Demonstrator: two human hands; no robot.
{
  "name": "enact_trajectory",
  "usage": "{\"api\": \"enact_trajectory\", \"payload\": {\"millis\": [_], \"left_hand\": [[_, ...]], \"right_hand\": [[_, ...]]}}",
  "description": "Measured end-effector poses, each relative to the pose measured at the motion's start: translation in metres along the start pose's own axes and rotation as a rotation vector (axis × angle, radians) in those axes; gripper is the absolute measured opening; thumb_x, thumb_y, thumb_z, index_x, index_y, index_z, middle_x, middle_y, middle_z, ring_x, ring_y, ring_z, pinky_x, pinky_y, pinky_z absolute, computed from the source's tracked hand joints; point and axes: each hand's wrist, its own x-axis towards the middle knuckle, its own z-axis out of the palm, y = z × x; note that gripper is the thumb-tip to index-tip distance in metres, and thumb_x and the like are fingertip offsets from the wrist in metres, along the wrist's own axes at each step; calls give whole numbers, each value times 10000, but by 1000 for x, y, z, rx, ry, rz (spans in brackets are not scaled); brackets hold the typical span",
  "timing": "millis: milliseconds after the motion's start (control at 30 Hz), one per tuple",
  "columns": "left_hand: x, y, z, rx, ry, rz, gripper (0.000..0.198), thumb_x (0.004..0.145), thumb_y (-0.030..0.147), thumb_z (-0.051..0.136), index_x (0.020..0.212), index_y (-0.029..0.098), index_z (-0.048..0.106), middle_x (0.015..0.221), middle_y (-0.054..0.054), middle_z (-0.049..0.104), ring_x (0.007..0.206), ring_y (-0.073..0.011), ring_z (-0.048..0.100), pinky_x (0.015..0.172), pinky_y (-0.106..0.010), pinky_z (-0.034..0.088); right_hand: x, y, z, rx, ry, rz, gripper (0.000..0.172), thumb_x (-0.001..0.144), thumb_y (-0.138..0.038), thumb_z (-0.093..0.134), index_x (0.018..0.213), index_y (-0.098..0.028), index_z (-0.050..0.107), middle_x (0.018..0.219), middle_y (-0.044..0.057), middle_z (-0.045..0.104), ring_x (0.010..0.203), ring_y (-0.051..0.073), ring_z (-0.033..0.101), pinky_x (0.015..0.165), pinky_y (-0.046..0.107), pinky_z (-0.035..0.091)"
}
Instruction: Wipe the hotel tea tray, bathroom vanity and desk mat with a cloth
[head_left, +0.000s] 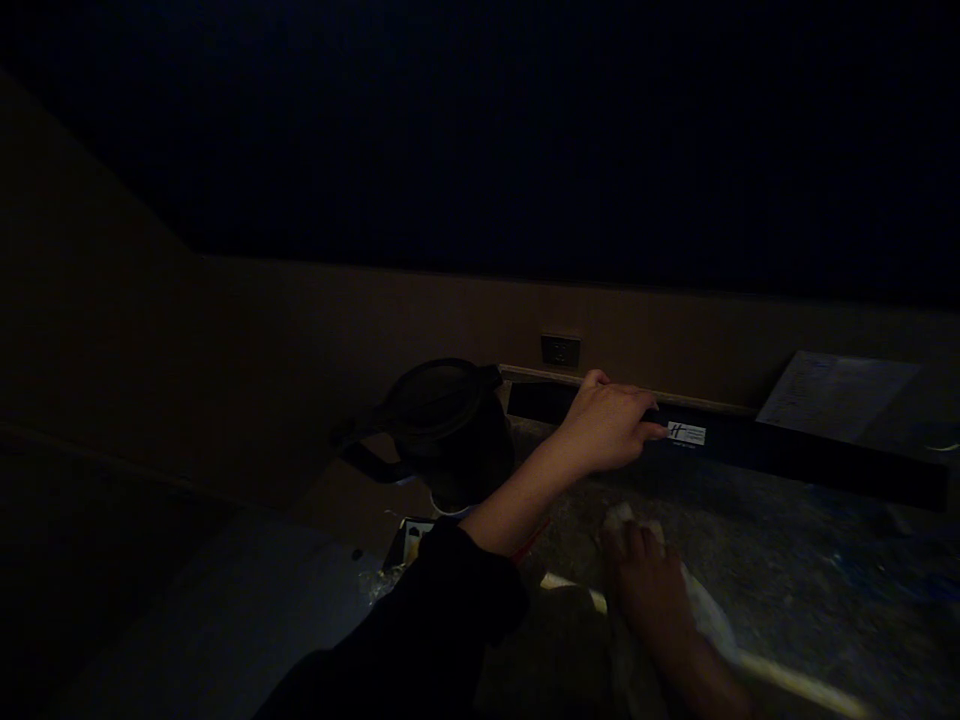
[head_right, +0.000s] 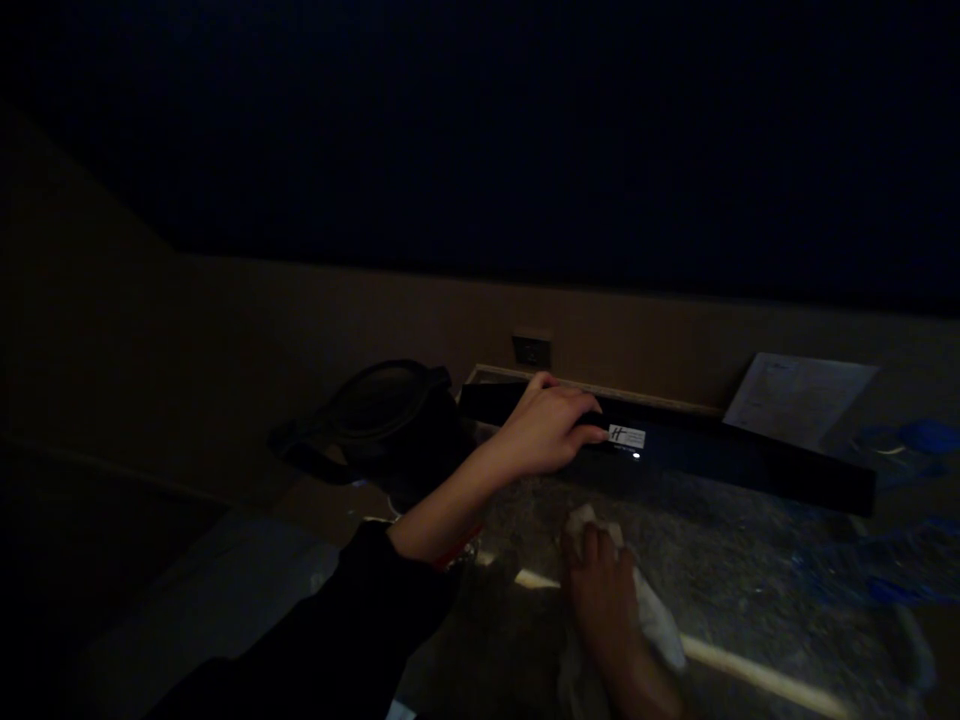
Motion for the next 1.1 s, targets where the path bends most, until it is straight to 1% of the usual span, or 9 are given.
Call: {"api": "enact_trajectory", "payload": {"millis": [67,133,200,367,467,567,700,900,1100], "left_hand": [[-1,0,1,1,5,6,214,950,345,637,1020,145,663,1056,-62,730,1033,-226,642,969,-408,294],[-1,0,2,6,5,11,210,945,343,643,1020,148,666,1052,-63,729,1036,-227,640,970,-410,289],[-2,0,2,7,5,9,212,946,345,641,1024,150,666,1057,-67,726,1033,-227,638,964,-412,288],[-3,0,4,9,11,12,220,950,343,633,1040,145,664,1083,-77,721,1046,-228,637,962,-409,292],[-4,0,5,19,22,24,232,949,339,636,1059,135,661,1082,-80,725,1048,-228,641,964,-411,296],[-4,-1,7,28,14,34,224,949,343,634,1041,142,666,1072,-72,729,1031,-226,645,961,-414,305],[-4,-2,9,33,22,53,232,954,358,619,1035,144,661,1076,-73,725,1041,-228,640,953,-412,300],[-6,0,7,34,11,59,225,969,351,596,988,135,657,1056,-73,725,1035,-223,638,943,-406,287],[-5,-1,11,10,28,79,205,963,311,592,1019,126,660,1062,-81,721,1049,-234,637,955,-422,281]], "right_hand": [[-38,5,20,0,-19,-6,528,885,-62,437,1317,-320,597,1308,160,602,1152,346,567,871,526,474],[-57,10,29,15,-52,-18,550,887,-71,443,1330,-369,577,1335,135,591,1188,343,550,876,522,479],[-46,13,21,19,-77,-30,533,909,-94,431,1350,-364,559,1344,147,580,1183,344,552,867,515,485],[5,15,-18,5,-96,-32,446,926,-131,439,1315,-276,603,1295,196,591,1120,362,577,853,534,484],[-3,20,-18,-23,-139,-80,480,909,-107,452,1319,-307,599,1287,175,602,1107,348,579,853,523,484],[-12,25,-11,-64,-105,-105,495,905,-89,450,1308,-331,603,1303,150,602,1115,334,572,853,502,484],[-6,27,-7,-78,-58,-120,481,917,-125,465,1334,-331,584,1340,157,578,1147,359,556,843,517,482],[-15,35,-12,-136,-111,-168,495,914,-92,442,1305,-347,607,1307,138,604,1147,357,558,833,505,480],[-3,32,-16,-168,-131,-168,470,946,-143,423,1357,-322,564,1339,158,561,1145,351,547,819,492,493]]}}
